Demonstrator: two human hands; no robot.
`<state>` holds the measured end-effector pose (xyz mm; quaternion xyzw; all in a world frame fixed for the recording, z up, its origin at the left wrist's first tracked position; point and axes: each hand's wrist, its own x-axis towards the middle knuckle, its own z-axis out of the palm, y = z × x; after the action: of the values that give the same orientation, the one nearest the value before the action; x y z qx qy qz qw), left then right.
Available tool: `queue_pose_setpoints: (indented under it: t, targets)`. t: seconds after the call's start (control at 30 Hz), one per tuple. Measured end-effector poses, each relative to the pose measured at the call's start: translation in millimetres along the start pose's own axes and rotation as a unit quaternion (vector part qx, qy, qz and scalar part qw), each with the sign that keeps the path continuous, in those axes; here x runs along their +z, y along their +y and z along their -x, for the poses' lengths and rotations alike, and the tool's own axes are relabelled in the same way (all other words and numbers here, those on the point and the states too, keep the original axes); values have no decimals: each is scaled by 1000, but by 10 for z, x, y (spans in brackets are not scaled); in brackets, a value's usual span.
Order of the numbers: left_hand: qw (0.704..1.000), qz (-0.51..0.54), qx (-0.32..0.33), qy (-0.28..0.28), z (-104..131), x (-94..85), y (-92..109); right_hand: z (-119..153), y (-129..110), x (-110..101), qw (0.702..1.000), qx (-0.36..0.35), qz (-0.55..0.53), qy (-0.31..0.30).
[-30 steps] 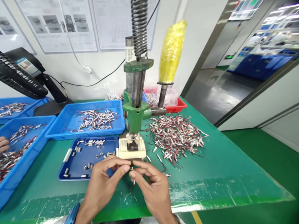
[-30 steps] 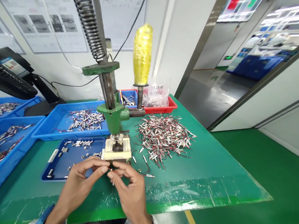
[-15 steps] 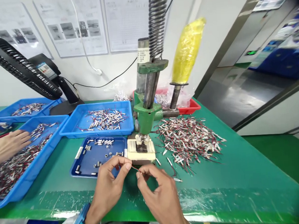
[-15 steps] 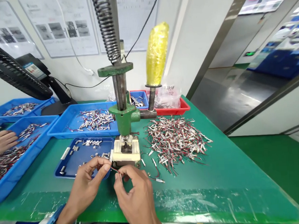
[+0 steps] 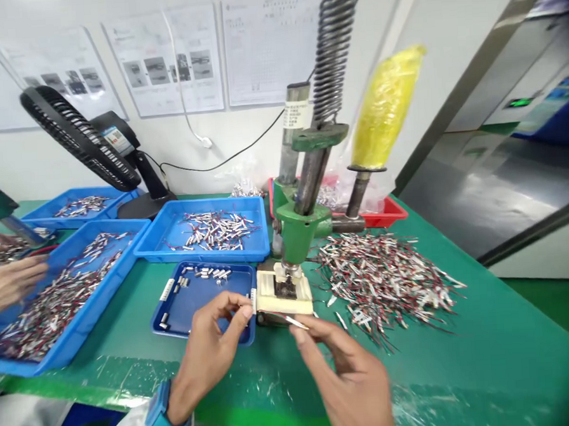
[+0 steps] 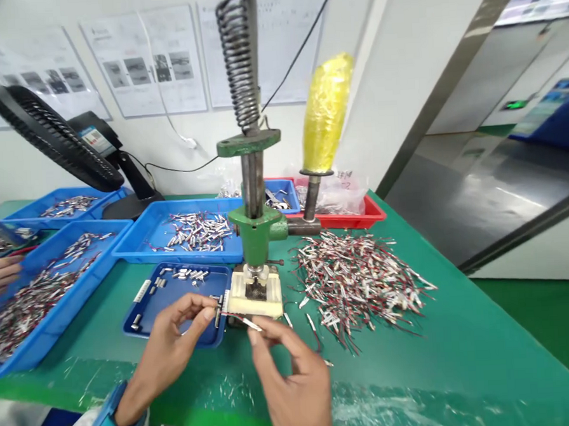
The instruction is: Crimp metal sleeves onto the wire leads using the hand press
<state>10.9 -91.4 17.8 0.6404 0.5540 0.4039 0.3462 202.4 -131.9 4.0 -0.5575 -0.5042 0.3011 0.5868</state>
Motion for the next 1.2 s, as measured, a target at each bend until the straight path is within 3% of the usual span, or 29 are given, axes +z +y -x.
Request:
queue_pose_setpoints:
  t: [0.13,0.27,0.43,0.67,0.77,0.87,1.0,1.2]
  targets:
    - [984,-173,35,7,-188,-449,-151,-82,7,-215,999,17,-1,41]
    - [957,-270,79,-68,-334,-607,-295,-99,31,-340,997,5,2,80]
    - [932,-339,66,-111,-417,-511,-366,-89,75,-352,998,53,-3,19]
    - [938,-315,109,-95,-468,-409,-450,-156,129,-229,995,96,-26,-8]
    - [956,-256,139,-31,-466,-349,-449,-185,120,-133,992,110,-63,-16]
    - [985,-125,112,29,-431,-244,-366,-241,94,18,986,126,-113,-12]
    - [997,16,72,21,-373,-54,-207,-375,78,226,979,139,-150,3]
    - [995,67,57,49,-419,187,-95,-494,98,367,971,161,-175,30]
